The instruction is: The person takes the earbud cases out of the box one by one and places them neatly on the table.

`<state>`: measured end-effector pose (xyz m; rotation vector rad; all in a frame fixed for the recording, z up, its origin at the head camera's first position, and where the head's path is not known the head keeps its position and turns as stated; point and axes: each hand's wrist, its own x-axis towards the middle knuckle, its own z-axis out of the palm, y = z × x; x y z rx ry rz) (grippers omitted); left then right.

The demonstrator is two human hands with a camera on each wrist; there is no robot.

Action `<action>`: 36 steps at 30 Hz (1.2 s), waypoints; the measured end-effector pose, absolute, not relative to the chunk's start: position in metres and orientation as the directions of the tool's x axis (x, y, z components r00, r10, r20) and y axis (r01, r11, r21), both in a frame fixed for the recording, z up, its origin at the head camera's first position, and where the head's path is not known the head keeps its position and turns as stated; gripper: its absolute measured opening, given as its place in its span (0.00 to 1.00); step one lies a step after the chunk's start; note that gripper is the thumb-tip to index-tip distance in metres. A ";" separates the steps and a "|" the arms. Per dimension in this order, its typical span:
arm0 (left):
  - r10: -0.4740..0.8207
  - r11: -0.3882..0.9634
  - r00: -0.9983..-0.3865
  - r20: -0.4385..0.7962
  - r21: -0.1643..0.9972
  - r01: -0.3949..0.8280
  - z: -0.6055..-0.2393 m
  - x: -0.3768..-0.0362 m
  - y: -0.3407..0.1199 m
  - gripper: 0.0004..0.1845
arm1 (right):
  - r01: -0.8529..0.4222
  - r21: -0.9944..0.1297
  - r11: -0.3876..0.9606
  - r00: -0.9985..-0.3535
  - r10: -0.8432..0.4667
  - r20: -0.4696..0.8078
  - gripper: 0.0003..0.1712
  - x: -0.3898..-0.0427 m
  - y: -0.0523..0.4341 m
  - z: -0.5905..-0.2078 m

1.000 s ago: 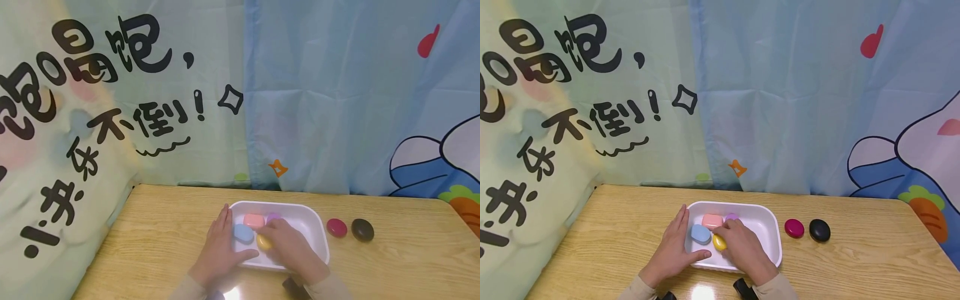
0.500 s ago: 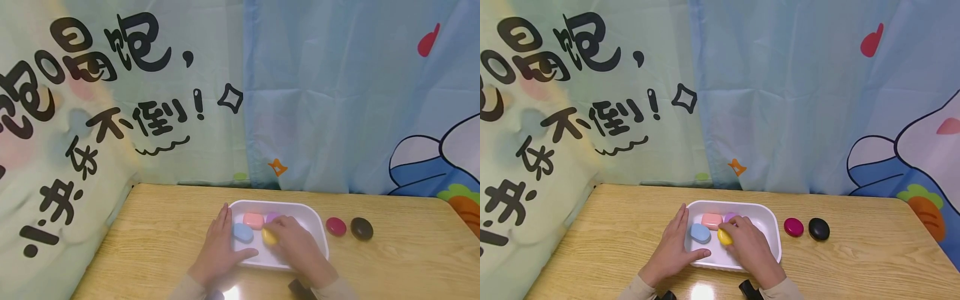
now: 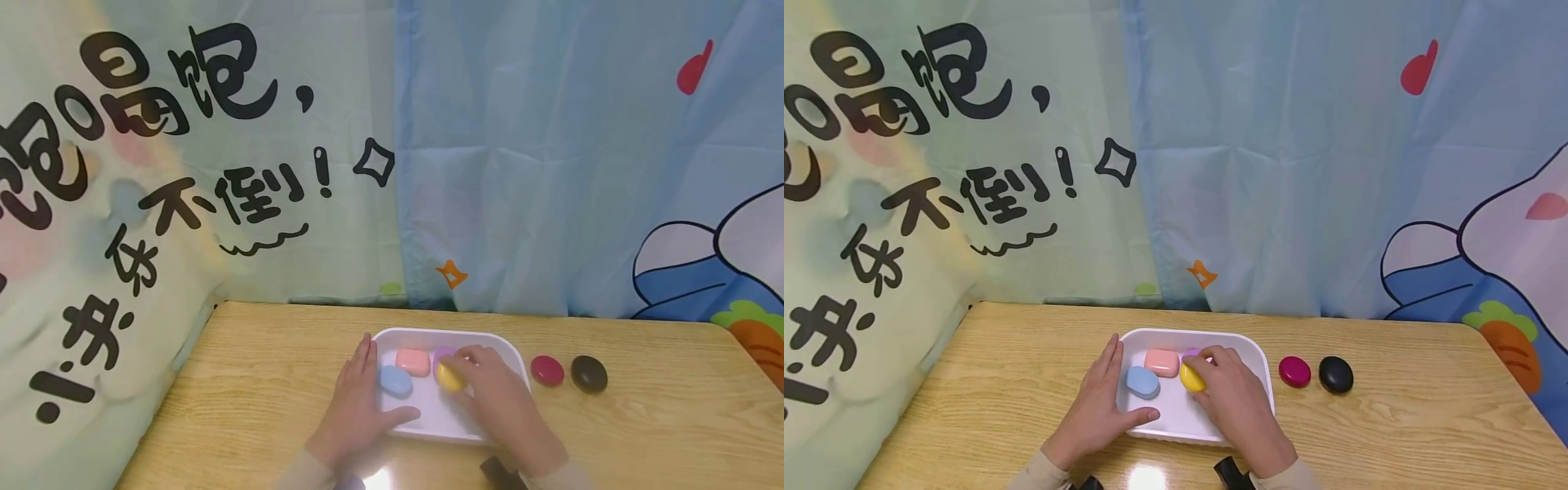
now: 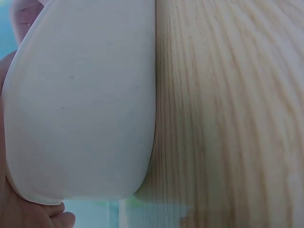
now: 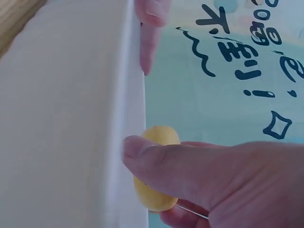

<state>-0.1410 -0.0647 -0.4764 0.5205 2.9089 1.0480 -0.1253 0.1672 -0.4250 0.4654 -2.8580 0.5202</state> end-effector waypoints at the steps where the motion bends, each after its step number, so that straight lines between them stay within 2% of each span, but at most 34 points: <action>1: 0.309 0.722 -0.945 0.103 0.622 0.304 -0.476 -0.141 -0.065 0.65 | -0.335 -0.311 0.889 -0.932 -0.266 0.245 0.24 -0.125 0.168 -0.423; 8: 0.304 0.733 -0.948 0.096 0.612 0.297 -0.478 -0.142 -0.065 0.66 | -0.332 -0.307 0.892 -0.929 -0.254 0.267 0.25 -0.122 0.173 -0.416; 16: 0.318 0.713 -0.937 0.141 0.616 0.335 -0.482 -0.142 -0.065 0.66 | -0.318 -0.346 0.883 -0.928 -0.214 0.306 0.26 -0.113 0.186 -0.412; 23: 0.318 0.709 -0.939 0.130 0.625 0.327 -0.480 -0.142 -0.065 0.65 | -0.214 -0.364 0.906 -0.967 -0.144 0.210 0.28 -0.106 0.197 -0.406; 36: 0.312 0.712 -0.943 0.113 0.629 0.311 -0.477 -0.141 -0.065 0.65 | -0.182 -0.397 0.900 -0.973 -0.107 0.205 0.29 -0.098 0.218 -0.406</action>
